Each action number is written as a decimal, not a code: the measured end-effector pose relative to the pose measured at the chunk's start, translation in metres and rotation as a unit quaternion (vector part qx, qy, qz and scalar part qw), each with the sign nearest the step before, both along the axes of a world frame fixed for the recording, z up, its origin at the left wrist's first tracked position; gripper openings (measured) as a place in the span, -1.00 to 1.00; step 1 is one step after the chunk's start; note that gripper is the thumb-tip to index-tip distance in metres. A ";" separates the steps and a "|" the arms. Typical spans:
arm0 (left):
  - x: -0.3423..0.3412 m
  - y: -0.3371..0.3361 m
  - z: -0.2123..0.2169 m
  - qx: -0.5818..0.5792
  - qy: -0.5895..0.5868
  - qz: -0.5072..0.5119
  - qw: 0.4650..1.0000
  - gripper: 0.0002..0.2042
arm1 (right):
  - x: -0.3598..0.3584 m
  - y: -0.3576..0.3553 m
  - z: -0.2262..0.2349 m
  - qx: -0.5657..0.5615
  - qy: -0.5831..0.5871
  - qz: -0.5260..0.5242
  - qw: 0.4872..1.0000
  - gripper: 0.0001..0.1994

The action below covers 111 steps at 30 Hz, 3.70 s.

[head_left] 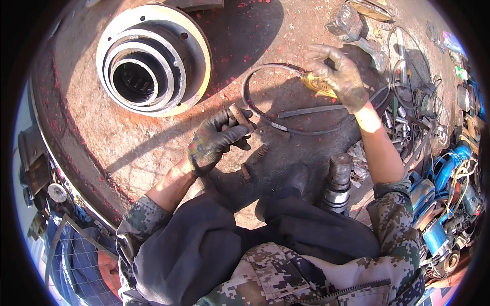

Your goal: The person sits on the ground and assembles mechanical parts, using an impact wrench to tighten bolts into a large cylindrical component. They handle bolts and nuts by hand, then use the tool to secure them.

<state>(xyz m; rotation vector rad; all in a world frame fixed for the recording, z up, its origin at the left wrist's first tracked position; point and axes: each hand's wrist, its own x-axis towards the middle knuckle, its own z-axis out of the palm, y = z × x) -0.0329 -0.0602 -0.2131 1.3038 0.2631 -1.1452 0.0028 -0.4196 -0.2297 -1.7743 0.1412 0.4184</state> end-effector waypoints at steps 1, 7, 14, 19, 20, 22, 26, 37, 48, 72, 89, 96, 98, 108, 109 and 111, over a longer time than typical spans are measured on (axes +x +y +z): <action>0.000 -0.002 -0.002 -0.014 0.012 -0.007 1.000 -0.56 | -0.017 0.035 -0.001 0.083 0.005 0.016 0.996 -0.32; -0.006 -0.002 -0.011 -0.191 0.089 0.002 0.977 -0.40 | -0.049 0.106 0.018 0.079 -0.074 0.244 0.964 -0.25; -0.013 -0.004 0.017 -0.270 0.150 0.078 0.948 -0.29 | -0.077 0.102 0.016 0.047 -0.096 0.162 0.981 -0.29; -0.016 0.003 0.022 -0.238 0.081 0.033 0.967 -0.41 | -0.081 0.106 0.035 0.124 -0.019 0.127 0.984 -0.21; -0.017 0.005 0.023 -0.231 0.069 0.027 0.970 -0.43 | -0.079 0.105 0.038 0.059 -0.076 0.158 0.983 -0.21; -0.018 0.011 0.015 -0.214 0.049 -0.007 0.976 -0.48 | -0.078 0.107 0.043 -0.017 -0.139 0.199 0.970 -0.19; -0.022 0.014 0.012 -0.251 0.045 0.011 0.967 -0.56 | -0.081 0.113 0.053 -0.073 -0.161 0.221 0.959 -0.18; -0.032 0.013 0.003 -0.462 0.787 0.304 0.273 -0.56 | -0.091 0.122 0.050 -0.114 -0.167 0.199 0.959 -0.19; -0.048 0.055 -0.015 -0.245 0.166 0.146 0.944 -0.51 | -0.128 0.110 -0.012 -0.261 -0.050 0.183 0.947 -0.67; -0.103 0.068 -0.060 -0.185 0.213 0.099 0.954 -0.50 | -0.162 0.098 -0.046 -0.467 0.113 0.230 0.846 -0.73; -0.102 0.077 -0.081 -0.154 0.199 0.160 0.955 -0.55 | -0.155 0.063 -0.027 -0.472 0.109 0.222 0.846 -0.70; -0.102 0.076 -0.083 -0.118 0.187 0.162 0.962 -0.54 | -0.142 0.026 -0.032 -0.480 0.074 0.191 0.853 -0.72; -0.103 0.077 -0.079 -0.108 0.184 0.159 0.964 -0.51 | -0.135 0.040 -0.013 -0.477 0.115 0.252 0.834 -0.69; -0.106 0.075 -0.077 -0.079 0.194 0.150 0.966 -0.53 | -0.182 0.071 -0.046 -0.471 0.065 0.280 0.834 -0.71; -0.107 0.076 -0.076 -0.076 0.195 0.150 0.966 -0.55 | -0.178 0.072 -0.044 -0.468 0.095 0.297 0.827 -0.66; -0.104 0.070 -0.069 -0.077 0.197 0.145 0.967 -0.57 | -0.168 0.077 -0.027 -0.441 0.148 0.303 0.832 -0.57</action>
